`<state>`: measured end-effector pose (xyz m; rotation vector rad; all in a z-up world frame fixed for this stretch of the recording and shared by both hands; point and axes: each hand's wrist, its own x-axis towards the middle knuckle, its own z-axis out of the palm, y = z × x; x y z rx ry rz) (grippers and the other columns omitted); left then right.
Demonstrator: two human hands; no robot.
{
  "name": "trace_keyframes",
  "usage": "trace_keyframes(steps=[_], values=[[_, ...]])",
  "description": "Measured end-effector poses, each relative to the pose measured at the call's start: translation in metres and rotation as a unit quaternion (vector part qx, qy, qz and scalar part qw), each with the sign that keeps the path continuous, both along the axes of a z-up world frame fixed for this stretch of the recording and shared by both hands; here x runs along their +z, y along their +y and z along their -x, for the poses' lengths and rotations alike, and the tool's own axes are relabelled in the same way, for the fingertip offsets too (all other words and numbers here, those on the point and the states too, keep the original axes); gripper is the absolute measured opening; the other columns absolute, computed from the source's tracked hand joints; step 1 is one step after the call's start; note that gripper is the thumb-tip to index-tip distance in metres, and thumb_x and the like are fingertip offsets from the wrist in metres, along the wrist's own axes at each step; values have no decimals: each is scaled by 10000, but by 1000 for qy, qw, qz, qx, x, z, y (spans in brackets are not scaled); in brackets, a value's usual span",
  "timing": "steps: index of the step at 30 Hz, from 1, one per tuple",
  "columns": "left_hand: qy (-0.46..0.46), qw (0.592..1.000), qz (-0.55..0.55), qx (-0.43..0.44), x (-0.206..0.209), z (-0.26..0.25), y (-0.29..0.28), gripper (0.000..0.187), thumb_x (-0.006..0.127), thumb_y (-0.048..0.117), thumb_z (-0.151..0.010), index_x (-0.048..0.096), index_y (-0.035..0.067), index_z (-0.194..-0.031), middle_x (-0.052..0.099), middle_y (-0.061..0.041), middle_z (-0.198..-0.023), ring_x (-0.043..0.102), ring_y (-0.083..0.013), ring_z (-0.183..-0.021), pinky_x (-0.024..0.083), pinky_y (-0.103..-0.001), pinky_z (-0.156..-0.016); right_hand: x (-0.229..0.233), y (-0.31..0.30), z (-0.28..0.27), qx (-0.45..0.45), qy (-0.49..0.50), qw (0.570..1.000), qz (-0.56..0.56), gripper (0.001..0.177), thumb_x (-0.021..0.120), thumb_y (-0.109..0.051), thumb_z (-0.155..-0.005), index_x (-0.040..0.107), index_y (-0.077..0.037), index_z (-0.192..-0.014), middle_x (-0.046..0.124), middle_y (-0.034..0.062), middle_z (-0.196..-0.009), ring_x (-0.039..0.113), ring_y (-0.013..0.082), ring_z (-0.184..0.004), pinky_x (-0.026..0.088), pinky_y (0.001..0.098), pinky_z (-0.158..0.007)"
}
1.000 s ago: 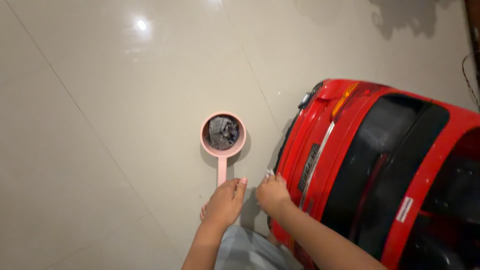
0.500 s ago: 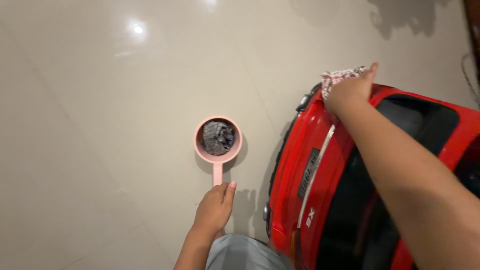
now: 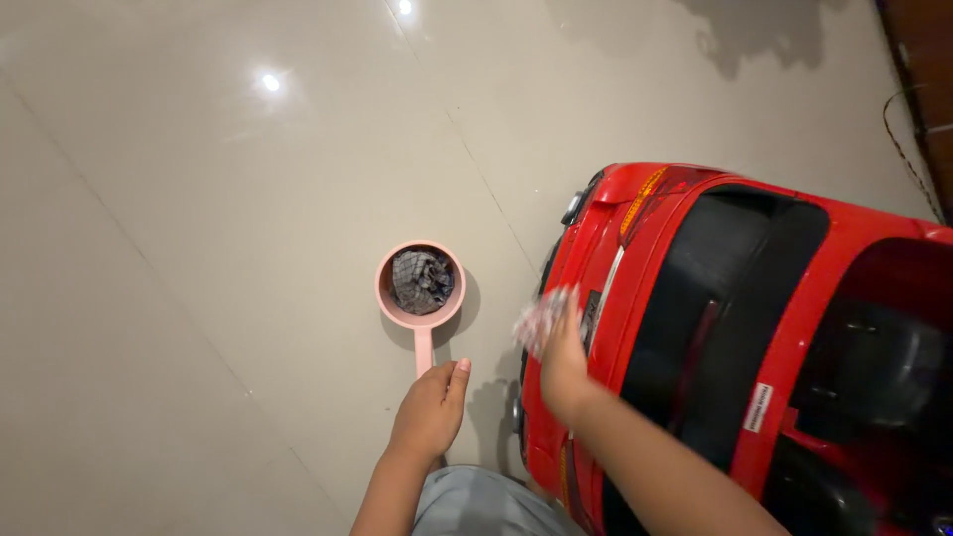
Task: The person wipes the exterior and interior surfaces of a red toy car using a cloth. They clean the side panels, hood, steering wheel, and seat area, occasionally dipping the cloth into a small pink cup.
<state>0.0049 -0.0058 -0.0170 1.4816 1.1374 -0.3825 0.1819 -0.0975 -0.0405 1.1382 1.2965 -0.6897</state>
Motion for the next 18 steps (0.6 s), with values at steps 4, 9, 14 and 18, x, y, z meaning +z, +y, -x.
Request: trace_keyframes(steps=[4,9,14,18], values=[[30,999,6,-15,29,3,-5,569,362,551,-1013,693,97,-1106,709,-176,-1102,656,-387,-1067,483,-481,-953,48,-42,37,-77,151,986,8,640,434,-390,-1065,376,-6,-1574,233,256,-1687,190,477,-1538,4,689,-1191],[124,990,13,-67,58,7,-17,571,325,637,-963,694,268,-1194,698,-51,-1210,623,-340,-1175,380,-523,-1072,85,-27,-15,-14,123,980,-157,562,491,-351,-970,549,19,-1388,412,308,-1498,371,497,-1381,118,707,-1095],[123,988,-21,-87,72,11,-34,575,311,633,-980,709,254,-1150,735,-56,-1157,637,-343,-1162,384,-507,-1102,127,17,-122,-34,-40,953,-298,409,507,-265,-960,702,-33,-1234,701,218,-1195,614,413,-1210,224,648,-1196],[167,979,-18,-118,88,1,-46,541,325,597,-993,704,263,-1186,716,-64,-1194,575,-350,-1231,327,-508,-1157,163,-31,-73,-37,54,885,-460,598,539,-178,-817,563,-47,-1400,655,262,-1209,569,468,-1176,300,617,-1082]])
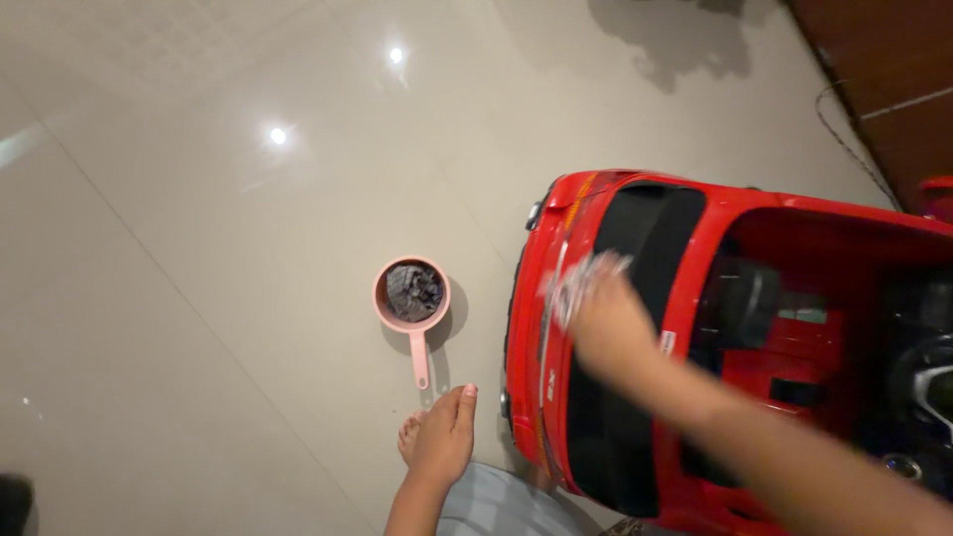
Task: The person wipes the exterior and interior surfaces of a red toy car using a cloth. They clean the side panels, hood, steering wheel, and seat area, occasionally dipping the cloth into a small pink cup.
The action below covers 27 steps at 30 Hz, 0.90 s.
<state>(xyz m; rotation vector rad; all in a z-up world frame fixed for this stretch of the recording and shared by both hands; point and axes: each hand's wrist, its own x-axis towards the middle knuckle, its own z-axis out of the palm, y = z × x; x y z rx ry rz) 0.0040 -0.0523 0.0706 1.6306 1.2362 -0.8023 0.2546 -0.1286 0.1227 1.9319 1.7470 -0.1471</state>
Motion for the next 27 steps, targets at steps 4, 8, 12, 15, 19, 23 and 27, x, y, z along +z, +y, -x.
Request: trace_keyframes(steps=[4,8,12,15,19,23,27], values=[[-285,948,-13,139,6,-24,-21,499,387,441,-1034,649,64,-1229,682,-175,-1196,629,-360,-1161,457,-445,-1041,43,-69,65,68,252,957,129,399,593,-299,-913,715,64,-1026,692,296,-1064,623,452,-1093,262,608,-1172],[-386,912,-87,109,36,-81,-37,454,456,359,-1030,590,47,-1333,644,-192,-1277,571,-373,-1233,407,-448,-1075,72,-116,58,-265,562,783,-12,170,703,-233,-886,747,-69,-896,734,166,-830,708,294,-879,422,485,-1054],[-484,853,-190,39,59,-163,-57,488,506,302,-1038,507,38,-1449,532,-211,-1457,446,-391,-1384,331,-491,-1153,98,-168,25,-544,456,584,-394,268,691,-68,-826,596,-70,-1076,662,106,-904,656,176,-803,574,350,-722],[-504,821,-269,-24,64,-218,-68,477,507,258,-1038,524,56,-1470,506,-165,-1535,379,-385,-1462,257,-530,-1185,90,-179,-22,-603,474,286,-575,250,550,-73,-968,505,-107,-1212,659,78,-1098,675,175,-912,564,354,-783],[-495,802,-320,-95,56,-269,-74,422,534,210,-995,586,83,-1394,535,-95,-1511,383,-337,-1481,244,-548,-1176,32,-135,-43,-469,555,348,-593,404,468,-114,-1092,452,-42,-1489,518,94,-1481,480,173,-1370,353,330,-1172],[-498,795,-330,-101,51,-266,-77,373,518,149,-984,630,91,-1335,580,-79,-1477,420,-328,-1479,264,-537,-1211,-8,-139,-49,-512,627,375,-451,501,421,-191,-1086,403,-34,-1562,468,95,-1595,431,177,-1464,297,319,-1208],[-508,790,-332,-84,53,-268,-81,356,471,112,-1014,626,70,-1332,600,-88,-1471,439,-348,-1470,254,-541,-1216,-28,-169,-34,-617,676,186,-358,540,418,-238,-1053,418,-18,-1546,504,91,-1567,490,176,-1408,340,313,-1168]])
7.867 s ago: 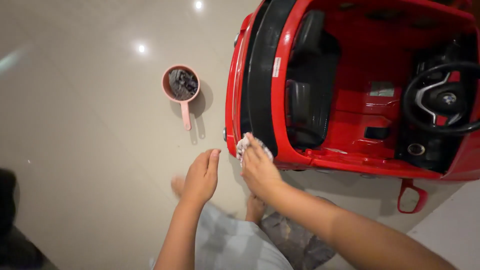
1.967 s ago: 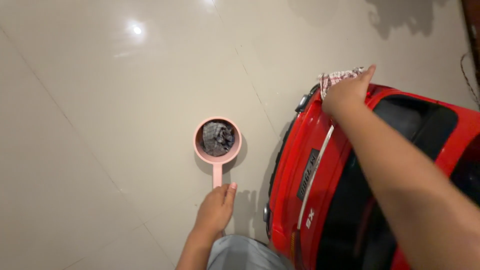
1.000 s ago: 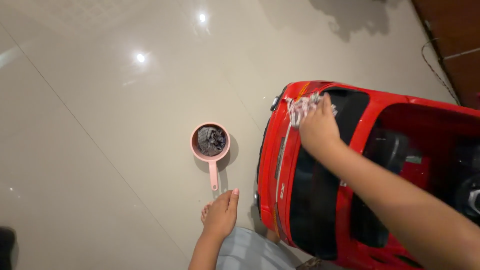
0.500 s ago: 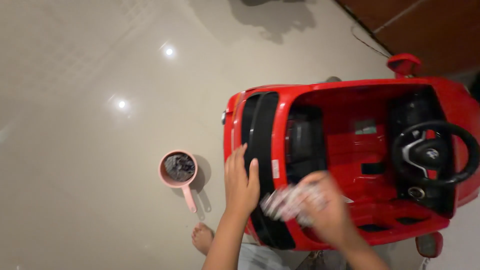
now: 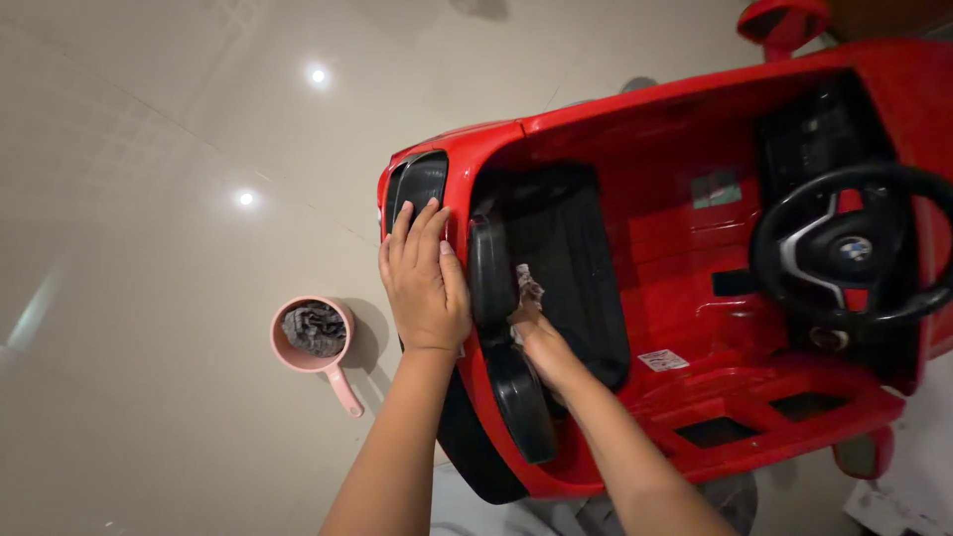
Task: The person wipes the exterior and interior surfaces of a red toy car using a cloth. They clean the side panels, hood, steering wheel, and seat area, occasionally dipping the cloth into a small pink cup.
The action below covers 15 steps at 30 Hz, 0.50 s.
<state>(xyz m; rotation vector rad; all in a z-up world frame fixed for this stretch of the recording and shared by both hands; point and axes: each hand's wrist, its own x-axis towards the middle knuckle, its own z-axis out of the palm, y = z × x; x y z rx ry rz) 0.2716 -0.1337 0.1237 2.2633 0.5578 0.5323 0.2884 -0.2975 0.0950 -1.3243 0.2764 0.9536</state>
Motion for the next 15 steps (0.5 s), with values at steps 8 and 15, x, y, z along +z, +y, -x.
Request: trace_keyframes(steps=[8,15], values=[[-5,1000,-23,6,6,-2,0,321,463,85,-1050,608,41,-1333,634,-111,-1418,487,-385,-1429,338,-509,-1189,-25,15,-11,-83,-70,983,-147,565,371,-315,-1071,309,-74,-1578,440,-7,-1602,463,76,-1438,332,240,-1193],[-4,1000,-28,4,1,-5,-2,316,463,92,-1056,604,51,-1336,631,-111,-1417,507,-384,-1399,373,-493,-1182,-133,9,-60,184,-61,962,194,547,378,-396,-1035,520,-172,-1514,459,198,-1545,347,418,-1402,199,734,-1076]])
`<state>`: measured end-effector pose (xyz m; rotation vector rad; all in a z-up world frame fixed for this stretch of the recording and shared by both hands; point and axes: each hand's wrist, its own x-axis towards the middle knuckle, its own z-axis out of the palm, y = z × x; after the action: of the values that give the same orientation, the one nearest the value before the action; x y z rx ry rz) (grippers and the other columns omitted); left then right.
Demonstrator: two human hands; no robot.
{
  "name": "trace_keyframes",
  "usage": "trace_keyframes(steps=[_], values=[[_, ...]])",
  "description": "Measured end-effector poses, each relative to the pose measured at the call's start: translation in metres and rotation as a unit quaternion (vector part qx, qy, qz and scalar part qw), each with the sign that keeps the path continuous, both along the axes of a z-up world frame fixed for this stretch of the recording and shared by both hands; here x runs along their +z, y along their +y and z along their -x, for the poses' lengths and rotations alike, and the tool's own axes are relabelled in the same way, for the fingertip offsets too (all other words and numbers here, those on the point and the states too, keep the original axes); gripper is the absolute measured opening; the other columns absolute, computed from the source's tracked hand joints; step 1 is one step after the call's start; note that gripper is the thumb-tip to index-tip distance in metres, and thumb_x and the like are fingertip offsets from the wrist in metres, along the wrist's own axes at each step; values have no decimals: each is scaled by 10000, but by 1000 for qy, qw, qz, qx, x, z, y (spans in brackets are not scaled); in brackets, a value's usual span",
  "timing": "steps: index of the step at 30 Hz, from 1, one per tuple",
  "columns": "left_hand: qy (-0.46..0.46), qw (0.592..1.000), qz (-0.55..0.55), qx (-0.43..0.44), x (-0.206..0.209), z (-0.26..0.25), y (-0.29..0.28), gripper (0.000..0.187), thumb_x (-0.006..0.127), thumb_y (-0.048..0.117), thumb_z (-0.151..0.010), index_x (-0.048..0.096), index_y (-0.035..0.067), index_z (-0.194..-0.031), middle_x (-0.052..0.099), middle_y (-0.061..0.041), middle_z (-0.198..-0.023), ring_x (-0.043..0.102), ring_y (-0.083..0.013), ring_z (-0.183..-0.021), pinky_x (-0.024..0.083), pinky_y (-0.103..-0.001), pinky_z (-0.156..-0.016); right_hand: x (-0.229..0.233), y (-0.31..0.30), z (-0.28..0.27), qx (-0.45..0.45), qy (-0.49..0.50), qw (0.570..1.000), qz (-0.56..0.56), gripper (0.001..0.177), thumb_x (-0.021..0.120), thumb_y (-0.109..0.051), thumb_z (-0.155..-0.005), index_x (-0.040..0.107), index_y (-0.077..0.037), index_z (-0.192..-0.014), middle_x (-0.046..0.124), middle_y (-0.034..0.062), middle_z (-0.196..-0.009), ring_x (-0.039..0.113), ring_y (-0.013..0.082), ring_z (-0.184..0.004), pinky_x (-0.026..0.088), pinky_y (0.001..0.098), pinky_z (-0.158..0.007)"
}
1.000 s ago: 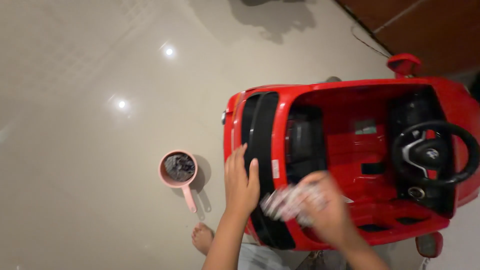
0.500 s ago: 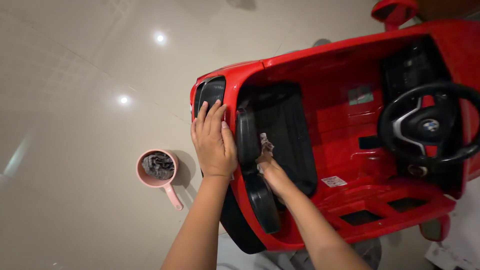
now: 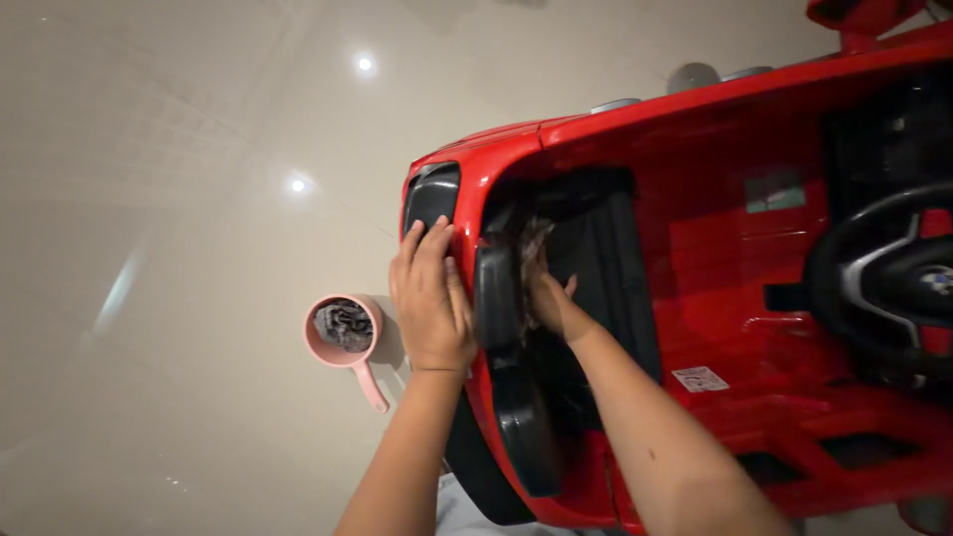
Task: The person wipes the exterior and interior surfaces of a red toy car using a cloth. They clean the side panels, hood, steering wheel, and seat area, occasionally dipping the cloth into a small pink cup.
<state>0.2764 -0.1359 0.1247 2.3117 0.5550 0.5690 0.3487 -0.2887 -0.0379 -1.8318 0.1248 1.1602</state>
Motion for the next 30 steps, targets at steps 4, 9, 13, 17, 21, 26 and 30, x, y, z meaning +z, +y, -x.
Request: trace_keyframes(steps=[4,9,13,17,21,26,30], values=[[21,1000,-2,18,1,-1,0,304,465,97,-1057,600,56,-1327,638,-89,-1408,508,-375,-1403,381,-481,-1169,10,-40,-13,488,-370,767,192,583,476,-332,-926,484,-197,-1492,330,40,-1612,73,320,-1548,-50,824,-1082],[20,1000,0,15,4,-1,1,298,472,110,-1067,593,51,-1333,629,-84,-1418,500,-364,-1396,376,-480,-1169,32,-55,-23,296,-383,796,364,429,578,-289,-904,593,-154,-1311,406,84,-1560,215,317,-1499,175,704,-1130],[25,1000,3,16,3,-1,1,315,472,112,-1057,594,45,-1340,629,-85,-1413,500,-364,-1393,369,-489,-1161,-13,-52,-7,19,-409,881,237,414,641,-45,-870,611,-6,-1281,591,265,-1236,582,451,-1146,497,507,-981],[22,1000,6,19,2,-1,0,309,474,123,-1066,593,48,-1341,631,-84,-1412,503,-358,-1399,375,-488,-1167,-65,-16,4,-65,-363,928,57,344,650,-77,-931,655,-12,-1269,699,221,-1177,696,390,-1082,537,428,-904],[16,1000,5,18,3,0,1,317,473,129,-1075,588,43,-1358,629,-93,-1415,503,-359,-1407,369,-492,-1182,-64,-15,-21,-162,-177,953,-185,280,659,-31,-965,710,46,-1229,723,249,-1178,753,322,-1030,544,353,-881],[21,1000,11,19,4,1,1,334,464,143,-1079,591,39,-1370,626,-109,-1412,504,-363,-1403,362,-495,-1178,-16,6,-23,-151,-280,938,-134,344,692,-39,-888,646,-42,-1229,709,133,-1200,709,261,-1104,548,337,-954],[25,999,17,27,4,-1,0,338,457,152,-1083,598,45,-1371,624,-112,-1408,507,-358,-1406,366,-492,-1181,6,1,-30,112,-555,823,38,356,697,-58,-843,711,-18,-1196,619,212,-1368,585,427,-1212,484,477,-1026]])
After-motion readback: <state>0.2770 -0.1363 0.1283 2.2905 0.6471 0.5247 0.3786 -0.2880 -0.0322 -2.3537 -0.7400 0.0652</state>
